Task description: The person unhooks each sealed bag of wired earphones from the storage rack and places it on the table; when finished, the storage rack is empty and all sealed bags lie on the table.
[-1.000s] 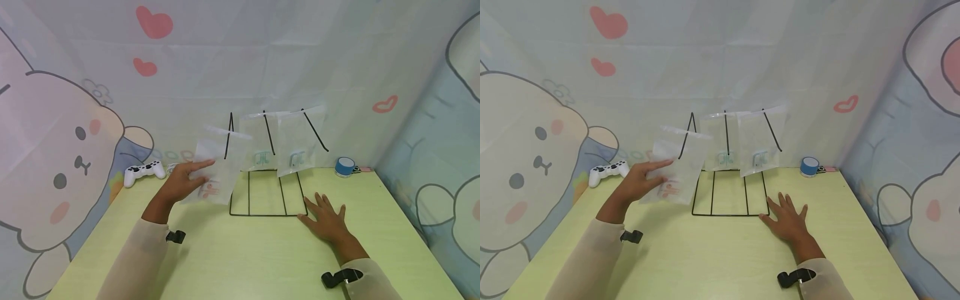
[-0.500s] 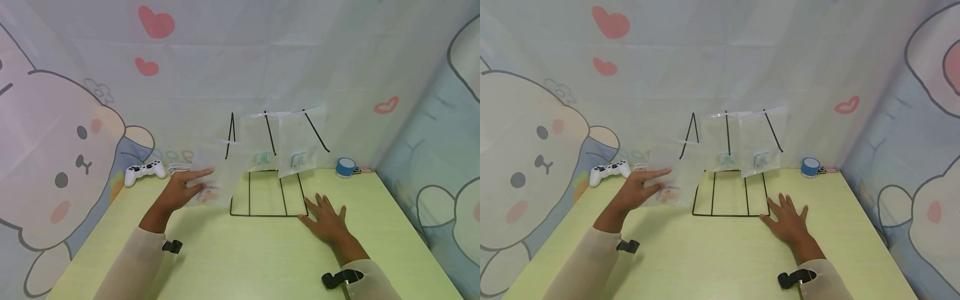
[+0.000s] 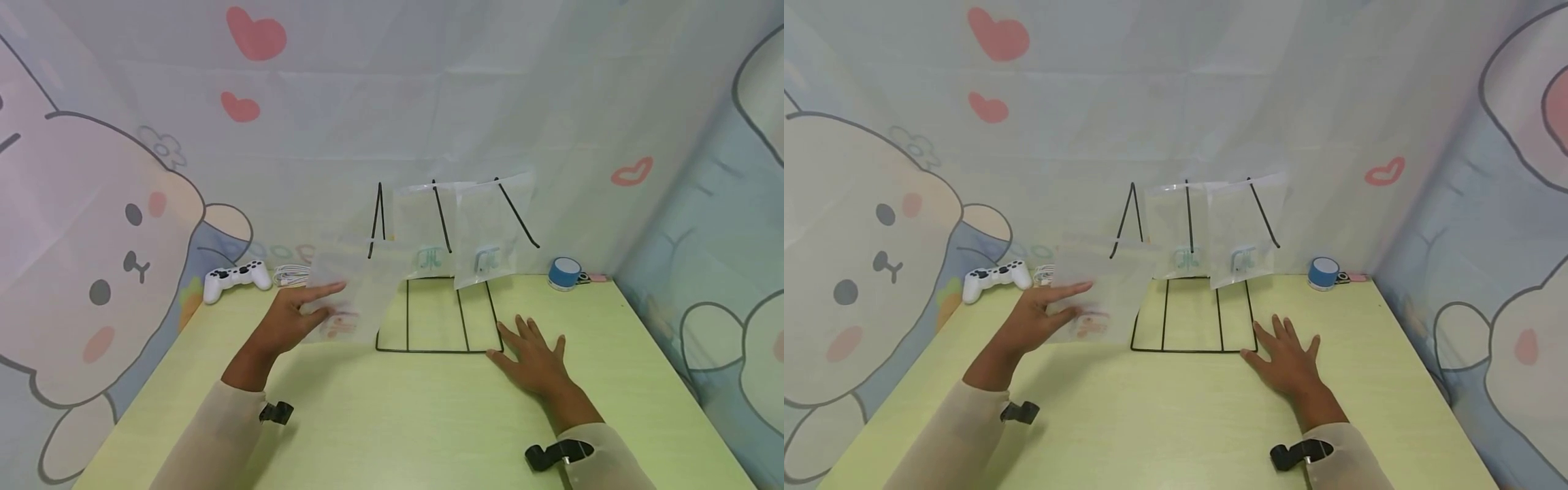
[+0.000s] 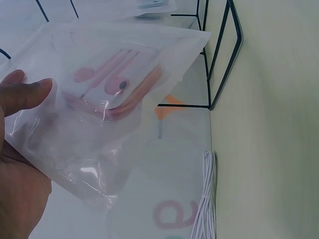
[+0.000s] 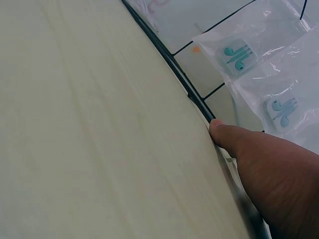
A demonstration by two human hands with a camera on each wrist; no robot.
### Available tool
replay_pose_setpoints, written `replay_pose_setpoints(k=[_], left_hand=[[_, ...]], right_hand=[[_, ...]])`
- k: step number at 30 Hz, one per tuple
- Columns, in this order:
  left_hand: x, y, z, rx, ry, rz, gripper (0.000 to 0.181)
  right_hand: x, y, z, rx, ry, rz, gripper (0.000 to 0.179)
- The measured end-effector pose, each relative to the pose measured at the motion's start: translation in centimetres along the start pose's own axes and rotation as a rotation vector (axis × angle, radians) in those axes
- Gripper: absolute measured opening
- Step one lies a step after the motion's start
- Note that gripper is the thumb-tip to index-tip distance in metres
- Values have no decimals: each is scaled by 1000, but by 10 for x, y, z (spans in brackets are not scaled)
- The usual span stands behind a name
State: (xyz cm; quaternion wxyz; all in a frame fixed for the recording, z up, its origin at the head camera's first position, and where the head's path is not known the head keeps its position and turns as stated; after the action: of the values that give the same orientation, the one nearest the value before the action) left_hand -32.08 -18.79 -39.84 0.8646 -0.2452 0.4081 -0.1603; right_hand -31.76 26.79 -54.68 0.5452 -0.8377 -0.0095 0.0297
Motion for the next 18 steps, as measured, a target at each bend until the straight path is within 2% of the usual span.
replay_pose_setpoints(k=[10,18], left_hand=[[10,1,7,62,5,-2,48],[15,0,13,61,12,0,48]], right_hand=[[-1,1,0,0,3,-5,85],[-2,2,1,13,1,-3,85]])
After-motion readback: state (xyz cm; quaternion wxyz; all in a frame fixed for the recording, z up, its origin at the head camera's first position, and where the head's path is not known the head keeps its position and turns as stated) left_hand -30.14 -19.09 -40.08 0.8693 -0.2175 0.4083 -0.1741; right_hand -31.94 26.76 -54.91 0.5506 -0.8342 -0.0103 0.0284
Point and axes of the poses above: each hand's wrist, its own x-axis away from the middle knuckle, its own y-axis out of the palm, z = x × y, the point moved 5 cm from there along -x, towards the middle knuckle, and after that the axes turned 5 degrees about y, right-handed, at the moved point
